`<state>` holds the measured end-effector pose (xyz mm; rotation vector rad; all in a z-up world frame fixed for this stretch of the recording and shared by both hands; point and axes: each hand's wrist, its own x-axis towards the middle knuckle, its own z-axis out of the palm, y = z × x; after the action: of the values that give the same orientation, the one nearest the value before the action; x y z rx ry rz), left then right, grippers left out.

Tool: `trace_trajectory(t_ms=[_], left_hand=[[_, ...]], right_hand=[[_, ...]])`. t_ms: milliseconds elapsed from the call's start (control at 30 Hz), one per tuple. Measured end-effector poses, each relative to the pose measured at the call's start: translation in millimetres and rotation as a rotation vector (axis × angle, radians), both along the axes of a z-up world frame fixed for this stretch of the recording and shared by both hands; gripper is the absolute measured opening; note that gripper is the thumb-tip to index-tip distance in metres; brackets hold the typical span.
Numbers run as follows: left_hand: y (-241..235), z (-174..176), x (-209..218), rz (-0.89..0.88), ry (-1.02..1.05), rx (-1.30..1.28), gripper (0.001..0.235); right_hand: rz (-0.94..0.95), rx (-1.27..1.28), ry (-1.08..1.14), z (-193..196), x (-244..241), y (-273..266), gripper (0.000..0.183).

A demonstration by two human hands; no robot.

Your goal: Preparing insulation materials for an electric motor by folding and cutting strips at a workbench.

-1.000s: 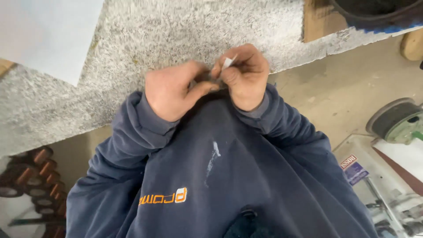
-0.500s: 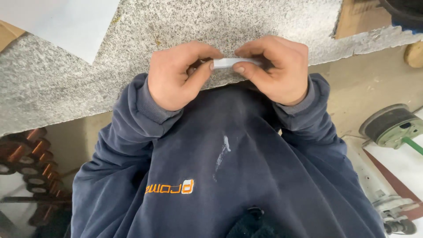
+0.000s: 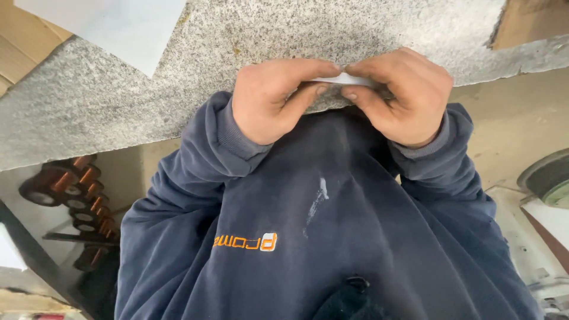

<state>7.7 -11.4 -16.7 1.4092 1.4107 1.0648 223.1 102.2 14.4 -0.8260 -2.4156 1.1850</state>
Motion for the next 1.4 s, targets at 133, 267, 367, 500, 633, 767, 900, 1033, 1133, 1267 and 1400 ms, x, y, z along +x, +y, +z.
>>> trace_trajectory(t_ms=[133, 267, 367, 500, 633, 767, 900, 1033, 1133, 1267, 1400], left_hand=[[3.2, 1.9, 2.7, 0.001, -0.082, -0.103, 0.03], [5.7, 1.4, 5.8, 0.003, 0.082, -0.024, 0.025], [6.1, 0.8, 5.4, 0.001, 0.085, -0.028, 0.025], [4.0, -0.8, 5.2, 0.013, 0.07, 0.01, 0.024], [5.3, -1.5, 5.9, 0.029, 0.084, 0.036, 0.024], [5.7, -0.5, 7.9, 0.044, 0.127, 0.049, 0.022], [3.8, -1.0, 9.2, 0.062, 0.123, 0.026, 0.019], [3.6, -1.8, 8.8, 0.055, 0.089, 0.029, 0.016], [3.0, -2.3, 10.3, 0.067, -0.026, 0.013, 0.014], [1.8, 0.0, 8.4, 0.051, -0.042, 0.011, 0.015], [0.8, 4.5, 2.5, -0.034, 0.011, 0.065, 0.015]], right_hand=[[0.004, 0.051, 0.003, -1.8, 1.1, 2.0, 0.024], [0.027, 0.1, 0.042, -10.5, 6.9, -0.2, 0.024], [0.019, 0.146, 0.052, -7.7, 1.0, -0.7, 0.023], [-0.004, 0.225, 0.054, -4.5, -4.8, -3.5, 0.025], [-0.015, 0.195, 0.051, -11.5, 1.0, -7.7, 0.024], [-0.009, 0.187, 0.058, -13.2, -0.5, -6.0, 0.023], [0.038, 0.189, 0.039, -15.2, -0.3, -1.9, 0.022], [0.083, 0.19, 0.02, -13.7, 0.3, 2.1, 0.02], [0.084, 0.174, 0.017, -11.8, 2.4, 1.2, 0.02], [0.084, 0.159, 0.032, -9.8, 6.6, 0.1, 0.021], [0.124, 0.161, 0.043, -5.8, 9.9, 2.8, 0.023]])
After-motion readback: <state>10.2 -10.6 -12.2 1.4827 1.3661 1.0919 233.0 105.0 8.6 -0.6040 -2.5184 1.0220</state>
